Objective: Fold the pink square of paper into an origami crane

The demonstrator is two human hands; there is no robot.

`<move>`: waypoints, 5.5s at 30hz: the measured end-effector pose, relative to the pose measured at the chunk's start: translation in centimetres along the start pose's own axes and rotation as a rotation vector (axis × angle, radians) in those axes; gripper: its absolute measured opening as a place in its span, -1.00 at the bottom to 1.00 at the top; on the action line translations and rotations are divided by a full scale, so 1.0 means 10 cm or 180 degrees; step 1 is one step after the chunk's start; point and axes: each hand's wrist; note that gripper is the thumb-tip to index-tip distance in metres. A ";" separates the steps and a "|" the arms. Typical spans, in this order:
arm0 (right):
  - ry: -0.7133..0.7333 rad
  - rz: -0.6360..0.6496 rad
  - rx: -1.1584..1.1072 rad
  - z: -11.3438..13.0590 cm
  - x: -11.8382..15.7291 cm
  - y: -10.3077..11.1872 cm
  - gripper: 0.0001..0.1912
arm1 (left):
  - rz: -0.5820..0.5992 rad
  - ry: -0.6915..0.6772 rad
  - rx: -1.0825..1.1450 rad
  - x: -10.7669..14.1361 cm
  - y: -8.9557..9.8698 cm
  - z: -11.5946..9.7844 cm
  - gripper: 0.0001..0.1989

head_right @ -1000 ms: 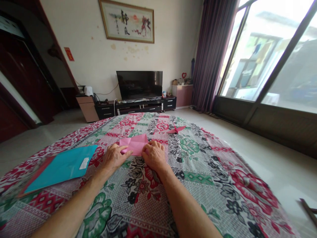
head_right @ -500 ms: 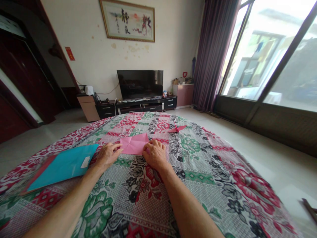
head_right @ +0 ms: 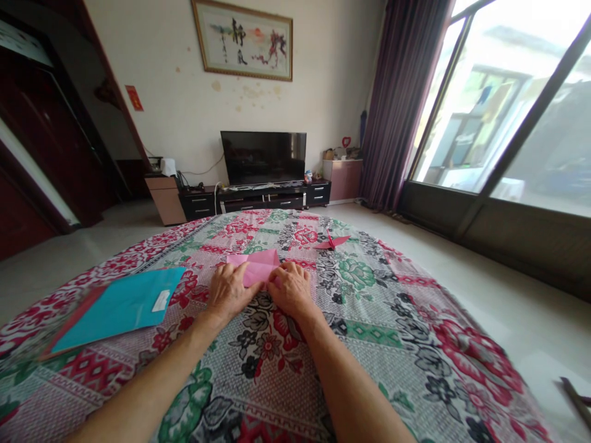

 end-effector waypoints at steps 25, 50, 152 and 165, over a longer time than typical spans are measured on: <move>0.0132 -0.0383 -0.0172 -0.01 0.01 0.02 -0.85 | -0.0206 -0.1034 0.1248 -0.05 0.10 0.46 -0.88; 0.1091 -0.0119 -0.0486 0.01 0.06 0.13 -0.78 | 0.0688 -0.1110 0.0986 0.00 0.29 0.47 -0.49; 0.1250 -0.0279 -0.1100 -0.29 -0.05 0.04 -0.59 | 0.0106 0.0082 0.1492 -0.06 0.14 0.72 -0.54; 0.0826 -0.0187 -0.0469 -0.13 0.02 0.11 -0.80 | 0.0193 -0.0183 0.1697 -0.04 0.19 0.70 -0.51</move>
Point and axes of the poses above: each hand's wrist, its own x-axis away from the middle knuckle, its own y-axis out of the back of the hand, z = x × y, and after that the axes turned 15 degrees about x, right-handed
